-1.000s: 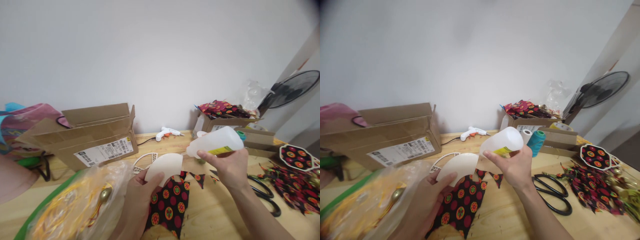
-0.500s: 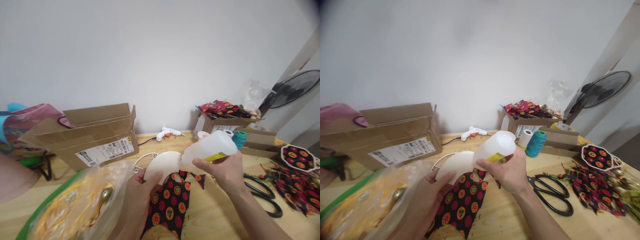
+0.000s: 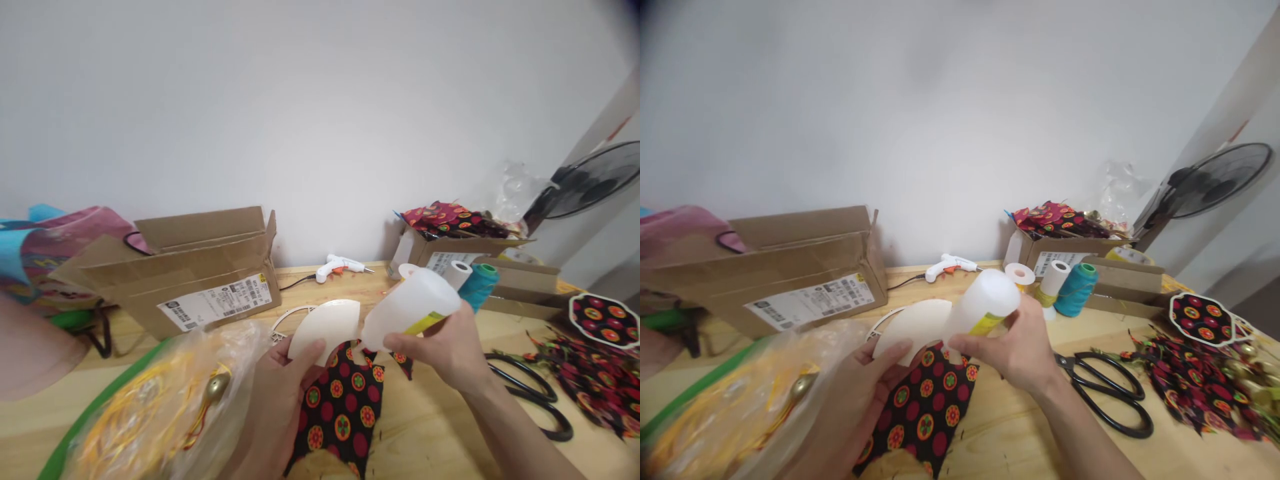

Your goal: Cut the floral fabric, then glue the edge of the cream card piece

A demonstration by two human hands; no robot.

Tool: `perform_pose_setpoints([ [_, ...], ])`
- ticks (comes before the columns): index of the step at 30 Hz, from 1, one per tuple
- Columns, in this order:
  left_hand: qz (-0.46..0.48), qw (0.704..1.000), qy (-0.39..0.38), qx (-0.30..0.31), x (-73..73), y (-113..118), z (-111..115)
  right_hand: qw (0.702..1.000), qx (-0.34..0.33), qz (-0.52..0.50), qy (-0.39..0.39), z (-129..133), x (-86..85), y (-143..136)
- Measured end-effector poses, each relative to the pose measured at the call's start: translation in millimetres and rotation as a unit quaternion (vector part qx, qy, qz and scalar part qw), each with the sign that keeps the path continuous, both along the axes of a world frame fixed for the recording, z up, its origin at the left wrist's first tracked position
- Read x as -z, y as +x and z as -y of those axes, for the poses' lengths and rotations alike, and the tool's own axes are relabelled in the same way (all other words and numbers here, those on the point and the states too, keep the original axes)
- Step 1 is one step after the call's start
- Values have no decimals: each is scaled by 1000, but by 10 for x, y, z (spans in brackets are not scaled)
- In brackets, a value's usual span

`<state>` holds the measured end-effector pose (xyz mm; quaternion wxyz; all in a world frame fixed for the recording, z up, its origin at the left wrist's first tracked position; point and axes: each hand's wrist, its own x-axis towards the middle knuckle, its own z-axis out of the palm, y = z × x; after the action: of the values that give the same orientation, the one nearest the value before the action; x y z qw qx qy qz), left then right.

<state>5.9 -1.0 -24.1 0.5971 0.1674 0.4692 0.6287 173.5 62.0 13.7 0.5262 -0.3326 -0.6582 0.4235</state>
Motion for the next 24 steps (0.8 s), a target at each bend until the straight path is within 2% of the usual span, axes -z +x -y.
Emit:
perform_pose_setpoints([
  [3, 44, 999, 1, -30, -22, -15, -10, 996, -49, -55, -44, -27, 38, -12],
  [7, 72, 996, -16, -54, -31, -48, -37, 969, -23, -226, -103, -84, 77, -30],
  [10, 80, 995, -36, -53, -27, -61, -53, 953, -17, -273, -133, -94, 63, -46],
  [15, 93, 991, -75, -53, -68, -73, -41, 957, -19, -255, -139, -78, 24, -72],
  [20, 73, 994, -51, -55, -160, -46, -12, 957, -7, -261, -129, -85, 52, -80],
  [22, 54, 997, -38, -51, -157, -39, -17, 967, 18, -233, -103, -64, 77, -86],
  [24, 37, 998, -26, -48, -125, -42, -30, 984, 46, -162, -62, -12, 93, -105],
])
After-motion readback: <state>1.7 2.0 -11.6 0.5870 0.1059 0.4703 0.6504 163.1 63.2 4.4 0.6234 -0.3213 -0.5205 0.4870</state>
